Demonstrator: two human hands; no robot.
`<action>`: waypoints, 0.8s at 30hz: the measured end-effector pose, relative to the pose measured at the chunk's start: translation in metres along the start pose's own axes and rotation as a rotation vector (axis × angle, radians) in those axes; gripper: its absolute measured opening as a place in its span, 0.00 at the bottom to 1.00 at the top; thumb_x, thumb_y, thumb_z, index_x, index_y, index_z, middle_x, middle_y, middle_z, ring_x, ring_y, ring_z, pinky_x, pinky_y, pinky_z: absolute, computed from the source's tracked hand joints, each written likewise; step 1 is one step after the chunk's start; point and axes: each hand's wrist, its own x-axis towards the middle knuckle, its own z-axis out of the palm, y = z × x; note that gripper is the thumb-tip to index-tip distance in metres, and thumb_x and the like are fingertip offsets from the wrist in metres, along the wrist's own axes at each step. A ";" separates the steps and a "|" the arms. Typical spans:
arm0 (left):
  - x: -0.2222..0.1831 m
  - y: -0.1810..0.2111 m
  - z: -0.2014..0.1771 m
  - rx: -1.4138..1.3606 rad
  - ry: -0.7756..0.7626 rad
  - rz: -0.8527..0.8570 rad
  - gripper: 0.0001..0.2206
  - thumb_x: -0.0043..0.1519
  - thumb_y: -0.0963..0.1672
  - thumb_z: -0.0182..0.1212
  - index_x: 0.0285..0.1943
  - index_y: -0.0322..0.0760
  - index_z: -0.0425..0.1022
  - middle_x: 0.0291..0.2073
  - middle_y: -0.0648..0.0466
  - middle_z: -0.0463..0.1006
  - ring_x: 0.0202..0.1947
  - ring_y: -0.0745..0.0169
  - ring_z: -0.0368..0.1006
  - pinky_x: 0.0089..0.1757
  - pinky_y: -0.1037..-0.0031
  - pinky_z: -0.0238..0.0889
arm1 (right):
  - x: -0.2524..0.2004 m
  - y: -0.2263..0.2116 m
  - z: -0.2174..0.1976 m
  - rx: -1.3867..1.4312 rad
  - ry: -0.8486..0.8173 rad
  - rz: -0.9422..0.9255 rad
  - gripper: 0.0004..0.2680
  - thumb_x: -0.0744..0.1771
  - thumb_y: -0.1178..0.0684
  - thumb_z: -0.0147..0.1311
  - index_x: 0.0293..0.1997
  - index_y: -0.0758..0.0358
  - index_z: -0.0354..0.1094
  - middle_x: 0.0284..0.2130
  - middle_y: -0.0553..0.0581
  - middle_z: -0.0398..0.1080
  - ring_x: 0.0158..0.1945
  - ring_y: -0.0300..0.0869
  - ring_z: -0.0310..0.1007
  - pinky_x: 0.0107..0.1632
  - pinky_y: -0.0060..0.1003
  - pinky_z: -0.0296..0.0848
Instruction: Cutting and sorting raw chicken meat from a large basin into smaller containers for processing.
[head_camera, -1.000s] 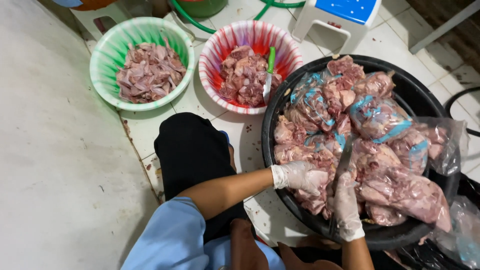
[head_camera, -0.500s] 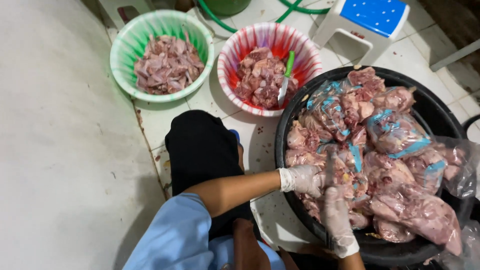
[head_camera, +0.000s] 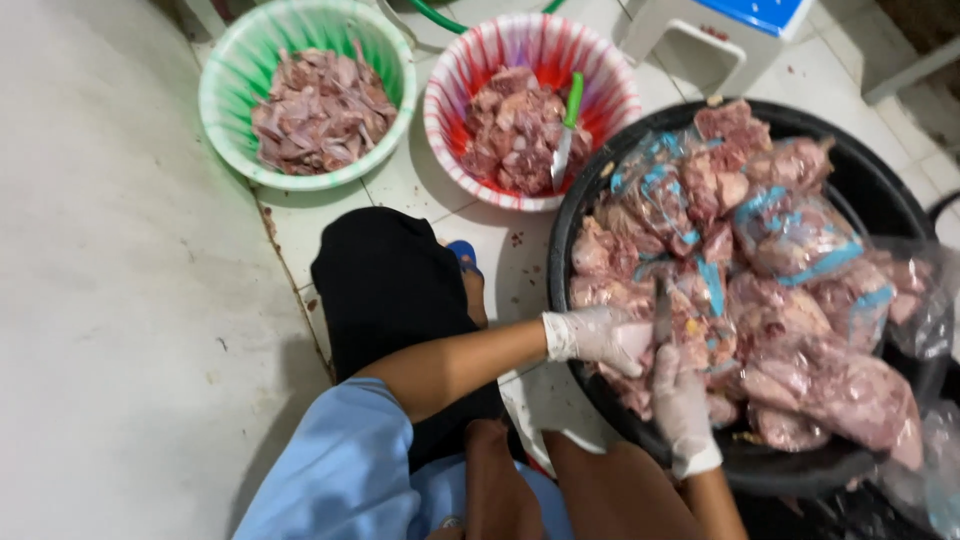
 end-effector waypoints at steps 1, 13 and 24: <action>-0.008 0.013 -0.011 -0.191 0.043 -0.060 0.31 0.34 0.56 0.66 0.47 0.42 0.73 0.37 0.47 0.78 0.41 0.51 0.73 0.42 0.68 0.64 | 0.009 0.013 -0.002 -0.054 0.042 0.075 0.24 0.66 0.33 0.26 0.66 0.53 0.47 0.53 0.73 0.60 0.61 0.58 0.54 0.64 0.45 0.48; -0.040 0.017 -0.032 -0.738 0.005 -0.093 0.25 0.40 0.47 0.72 0.47 0.39 0.70 0.26 0.48 0.77 0.28 0.55 0.76 0.30 0.71 0.72 | 0.005 0.005 -0.026 -0.195 -0.014 0.178 0.20 0.67 0.32 0.29 0.61 0.48 0.56 0.35 0.68 0.71 0.51 0.55 0.66 0.59 0.51 0.58; -0.019 -0.091 -0.185 -0.255 0.557 -0.359 0.14 0.48 0.58 0.58 0.34 0.58 0.67 0.26 0.66 0.73 0.31 0.67 0.74 0.38 0.72 0.66 | -0.022 -0.022 -0.051 -0.221 0.024 0.242 0.21 0.66 0.29 0.30 0.62 0.43 0.53 0.46 0.72 0.67 0.57 0.59 0.60 0.59 0.51 0.58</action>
